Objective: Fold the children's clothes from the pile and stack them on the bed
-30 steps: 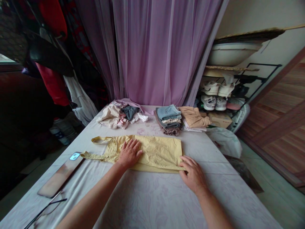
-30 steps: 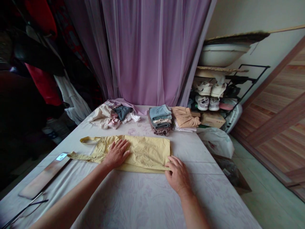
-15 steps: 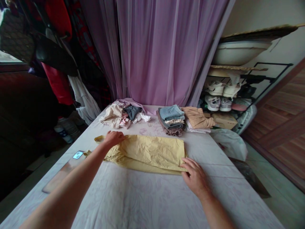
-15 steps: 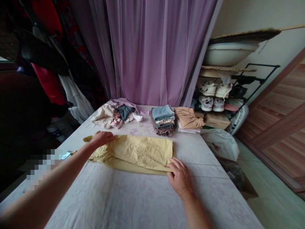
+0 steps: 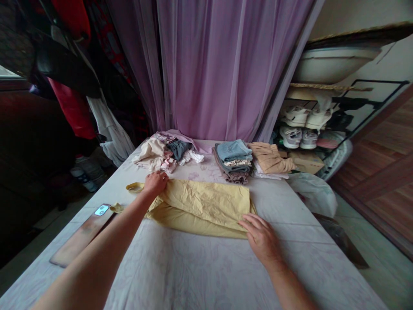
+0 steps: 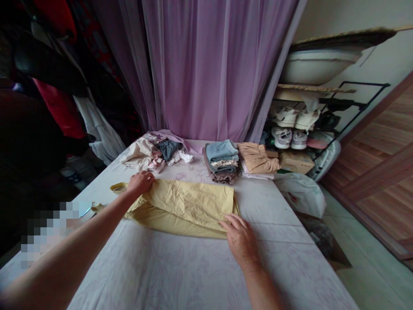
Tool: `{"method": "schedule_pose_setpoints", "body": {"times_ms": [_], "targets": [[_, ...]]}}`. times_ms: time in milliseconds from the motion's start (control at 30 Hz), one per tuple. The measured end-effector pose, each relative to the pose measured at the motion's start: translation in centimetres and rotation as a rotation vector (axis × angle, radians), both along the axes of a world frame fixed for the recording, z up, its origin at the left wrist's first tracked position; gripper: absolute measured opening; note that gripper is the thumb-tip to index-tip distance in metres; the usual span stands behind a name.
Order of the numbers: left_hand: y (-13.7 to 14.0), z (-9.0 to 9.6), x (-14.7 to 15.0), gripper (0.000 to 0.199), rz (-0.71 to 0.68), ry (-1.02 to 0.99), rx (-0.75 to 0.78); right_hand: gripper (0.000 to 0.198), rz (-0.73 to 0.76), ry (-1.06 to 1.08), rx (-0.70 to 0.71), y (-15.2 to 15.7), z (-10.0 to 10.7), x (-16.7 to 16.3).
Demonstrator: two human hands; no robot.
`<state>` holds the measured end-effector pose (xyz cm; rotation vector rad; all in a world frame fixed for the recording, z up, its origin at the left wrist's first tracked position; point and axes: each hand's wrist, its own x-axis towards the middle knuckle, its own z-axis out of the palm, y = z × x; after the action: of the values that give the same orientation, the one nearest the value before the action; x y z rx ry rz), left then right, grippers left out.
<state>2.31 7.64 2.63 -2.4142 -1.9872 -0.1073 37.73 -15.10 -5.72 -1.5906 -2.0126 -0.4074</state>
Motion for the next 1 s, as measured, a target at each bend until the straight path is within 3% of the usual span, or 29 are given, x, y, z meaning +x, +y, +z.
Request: {"method": "schedule_pose_setpoints", "body": {"times_ms": [67,133,200,267,367,500,733,867,1000], "targets": [[-1.2,-0.1,0.9,0.039,-0.062,-0.027,0.055,0.048,0.001,-0.008,-0.002,0.1,0.0,0.0],[-2.6,-0.8,2.1,0.038,-0.222,-0.076,0.076,0.048,0.0,-0.016,0.007,0.1,0.1,-0.1],[-3.9,-1.9,3.2,0.04,-0.392,-0.109,0.046,0.048,-0.005,-0.019,0.026,0.2,0.3,-0.3],[-4.9,-3.2,3.9,0.043,-0.454,-0.094,-0.007,0.047,-0.003,-0.017,0.043,0.1,0.5,-0.5],[-5.3,-4.4,4.4,0.048,-0.414,-0.051,-0.064,0.044,0.033,-0.021,0.056,-0.2,0.7,-0.7],[-4.9,-4.4,4.4,0.049,-0.372,-0.044,-0.087,0.042,0.082,-0.004,0.046,-0.6,0.7,-0.7],[-5.6,-4.0,4.6,0.05,-0.346,-0.066,-0.069,0.046,-0.023,0.04,-0.074,-0.5,0.4,-0.8],[-7.3,-4.2,5.3,0.054,-0.386,-0.084,-0.023,0.056,-0.061,0.051,-0.136,-0.8,0.6,-0.7],[-9.4,-4.7,6.4,0.066,-0.469,-0.098,-0.015,0.054,-0.12,0.084,-0.102,-1.3,0.4,0.0]]}}
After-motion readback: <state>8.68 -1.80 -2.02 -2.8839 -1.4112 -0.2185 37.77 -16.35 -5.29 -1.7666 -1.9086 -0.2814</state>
